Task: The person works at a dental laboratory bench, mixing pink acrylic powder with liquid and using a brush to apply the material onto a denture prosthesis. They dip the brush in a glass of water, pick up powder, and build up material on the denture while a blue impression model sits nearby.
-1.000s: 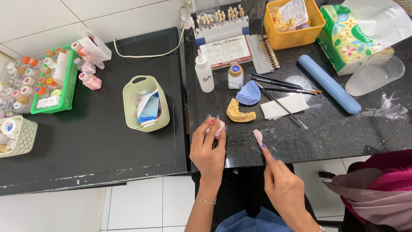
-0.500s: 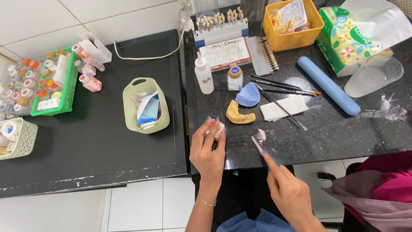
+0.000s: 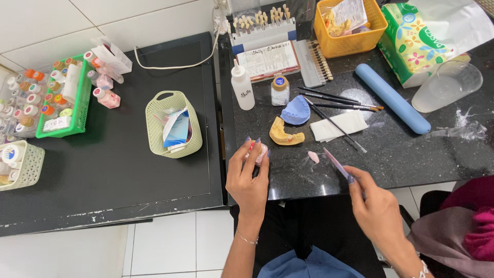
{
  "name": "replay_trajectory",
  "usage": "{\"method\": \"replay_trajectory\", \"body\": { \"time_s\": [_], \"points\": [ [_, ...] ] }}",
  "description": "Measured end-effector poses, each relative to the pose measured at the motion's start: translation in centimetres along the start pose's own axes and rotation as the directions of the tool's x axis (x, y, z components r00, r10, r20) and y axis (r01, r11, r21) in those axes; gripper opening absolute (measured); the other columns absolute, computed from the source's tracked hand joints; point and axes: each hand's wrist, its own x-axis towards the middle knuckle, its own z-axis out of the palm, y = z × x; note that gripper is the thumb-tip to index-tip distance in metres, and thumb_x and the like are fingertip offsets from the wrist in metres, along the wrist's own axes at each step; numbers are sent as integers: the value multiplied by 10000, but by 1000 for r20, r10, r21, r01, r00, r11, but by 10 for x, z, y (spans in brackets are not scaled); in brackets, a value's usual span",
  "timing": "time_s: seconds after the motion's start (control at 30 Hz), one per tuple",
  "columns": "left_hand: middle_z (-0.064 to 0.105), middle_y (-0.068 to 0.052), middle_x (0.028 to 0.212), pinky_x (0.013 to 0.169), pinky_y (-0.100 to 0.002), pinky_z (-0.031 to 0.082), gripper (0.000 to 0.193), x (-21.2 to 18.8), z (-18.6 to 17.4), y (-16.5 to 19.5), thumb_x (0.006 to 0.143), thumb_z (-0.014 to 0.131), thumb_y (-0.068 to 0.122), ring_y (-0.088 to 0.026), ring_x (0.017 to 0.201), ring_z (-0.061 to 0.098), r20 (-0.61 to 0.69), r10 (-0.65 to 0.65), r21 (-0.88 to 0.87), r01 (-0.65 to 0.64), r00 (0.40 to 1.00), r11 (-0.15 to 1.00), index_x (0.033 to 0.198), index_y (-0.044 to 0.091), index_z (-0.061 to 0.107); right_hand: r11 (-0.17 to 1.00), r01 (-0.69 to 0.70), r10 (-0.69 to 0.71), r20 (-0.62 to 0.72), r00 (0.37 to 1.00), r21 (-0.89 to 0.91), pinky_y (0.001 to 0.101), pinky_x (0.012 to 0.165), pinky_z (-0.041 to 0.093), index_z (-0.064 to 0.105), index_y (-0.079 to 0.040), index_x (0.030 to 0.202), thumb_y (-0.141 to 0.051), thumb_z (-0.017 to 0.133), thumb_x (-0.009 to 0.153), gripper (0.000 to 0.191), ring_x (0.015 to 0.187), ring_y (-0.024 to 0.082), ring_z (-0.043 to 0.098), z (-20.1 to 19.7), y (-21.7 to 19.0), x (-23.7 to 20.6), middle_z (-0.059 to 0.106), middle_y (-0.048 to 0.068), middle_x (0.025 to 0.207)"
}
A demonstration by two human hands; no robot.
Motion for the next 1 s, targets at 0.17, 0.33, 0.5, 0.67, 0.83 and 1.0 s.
{"method": "replay_trajectory", "body": {
  "time_s": [0.17, 0.33, 0.5, 0.67, 0.83, 1.0],
  "points": [
    [704, -71, 1211, 836, -308, 621, 309, -1, 0, 0, 841, 839, 38, -212, 1075, 725, -7, 2, -13, -2, 1000, 1000, 1137, 99, 776, 970, 244, -243, -112, 963, -10, 402, 649, 526, 698, -69, 1143, -133, 654, 953, 206, 740, 269, 675, -21, 7, 22, 673, 138, 936],
    [712, -70, 1202, 811, -310, 609, 306, 0, 0, 0, 830, 845, 35, -211, 1059, 727, -7, -3, -16, 3, 1000, 1000, 1121, 96, 775, 841, 493, -522, -96, 848, -222, 407, 826, 505, 738, -107, 1114, -92, 679, 935, 189, 900, 258, 600, -27, 8, 47, 612, 66, 935],
    [708, -75, 1205, 822, -313, 609, 318, 0, 1, 0, 826, 842, 30, -213, 1066, 725, -21, -7, -36, 6, 1000, 999, 1130, 94, 776, 844, 517, -533, -121, 838, -141, 396, 834, 494, 761, -149, 1160, -49, 672, 898, 294, 901, 245, 568, -15, 6, 51, 615, 63, 941],
    [704, -69, 1207, 812, -307, 608, 313, -2, 0, -1, 833, 842, 27, -210, 1079, 725, 5, 0, -29, 0, 1000, 1000, 1132, 92, 774, 825, 549, -562, -83, 823, -137, 396, 821, 465, 773, -167, 1136, -38, 683, 870, 309, 896, 244, 555, -13, 13, 51, 583, 62, 943],
    [707, -76, 1206, 798, -304, 606, 322, -1, 1, -3, 816, 844, 25, -205, 1054, 723, -1, -7, -19, 7, 1000, 1000, 1123, 86, 772, 867, 463, -493, -182, 850, -185, 401, 833, 461, 760, -121, 1180, 6, 656, 903, 323, 920, 283, 533, -11, 20, 39, 524, 115, 979],
    [698, -72, 1206, 832, -303, 617, 322, -2, 1, -3, 829, 839, 29, -212, 1088, 718, 13, 10, -14, -10, 1000, 1000, 1138, 88, 769, 850, 489, -516, -124, 848, -195, 414, 878, 484, 679, -106, 1293, 50, 649, 862, 460, 972, 275, 554, 9, 14, 14, 545, 128, 1070]
  ]
}}
